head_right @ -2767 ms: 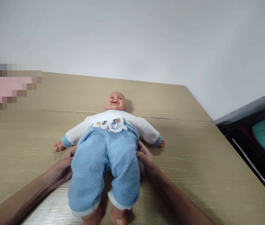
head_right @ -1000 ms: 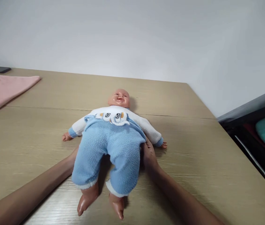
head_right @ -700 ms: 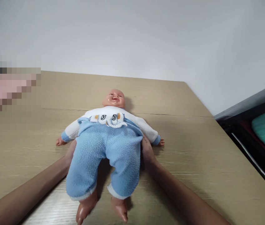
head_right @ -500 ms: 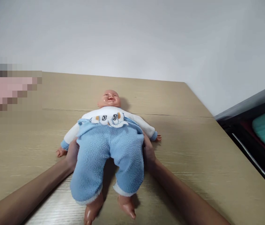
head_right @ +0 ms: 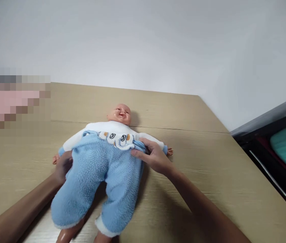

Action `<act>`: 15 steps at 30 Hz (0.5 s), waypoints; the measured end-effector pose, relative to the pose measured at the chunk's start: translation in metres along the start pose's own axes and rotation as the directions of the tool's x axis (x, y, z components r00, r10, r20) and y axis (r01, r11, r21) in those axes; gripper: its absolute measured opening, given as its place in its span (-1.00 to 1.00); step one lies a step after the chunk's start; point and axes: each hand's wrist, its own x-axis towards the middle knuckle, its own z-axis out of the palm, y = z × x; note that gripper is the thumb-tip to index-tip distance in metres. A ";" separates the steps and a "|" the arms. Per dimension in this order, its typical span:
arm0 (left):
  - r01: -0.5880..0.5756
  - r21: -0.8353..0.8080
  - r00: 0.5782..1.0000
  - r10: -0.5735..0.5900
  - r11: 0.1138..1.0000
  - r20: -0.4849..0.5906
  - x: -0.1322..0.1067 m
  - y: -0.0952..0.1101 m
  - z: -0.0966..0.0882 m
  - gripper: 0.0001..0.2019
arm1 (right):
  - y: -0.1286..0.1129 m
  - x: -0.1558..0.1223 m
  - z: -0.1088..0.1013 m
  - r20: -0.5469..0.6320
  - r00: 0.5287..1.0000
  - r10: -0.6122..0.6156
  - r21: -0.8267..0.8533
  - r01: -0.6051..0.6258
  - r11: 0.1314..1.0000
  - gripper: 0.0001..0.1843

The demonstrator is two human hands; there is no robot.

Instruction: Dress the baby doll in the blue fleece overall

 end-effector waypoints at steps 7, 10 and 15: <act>-0.070 -0.088 0.994 0.077 0.994 0.082 -0.006 0.014 0.008 -0.45 | 0.009 0.022 0.006 -0.057 0.998 -0.032 0.182 0.042 0.982 -0.63; -0.039 -0.081 0.994 0.047 0.996 0.101 -0.006 0.017 0.018 -0.47 | 0.017 0.030 0.005 -0.057 0.998 -0.008 0.206 0.020 0.978 -0.64; -0.069 -0.026 0.963 0.073 0.997 0.261 0.005 0.012 0.017 -0.57 | 0.026 0.036 0.003 0.001 1.000 0.021 0.151 -0.021 0.988 -0.60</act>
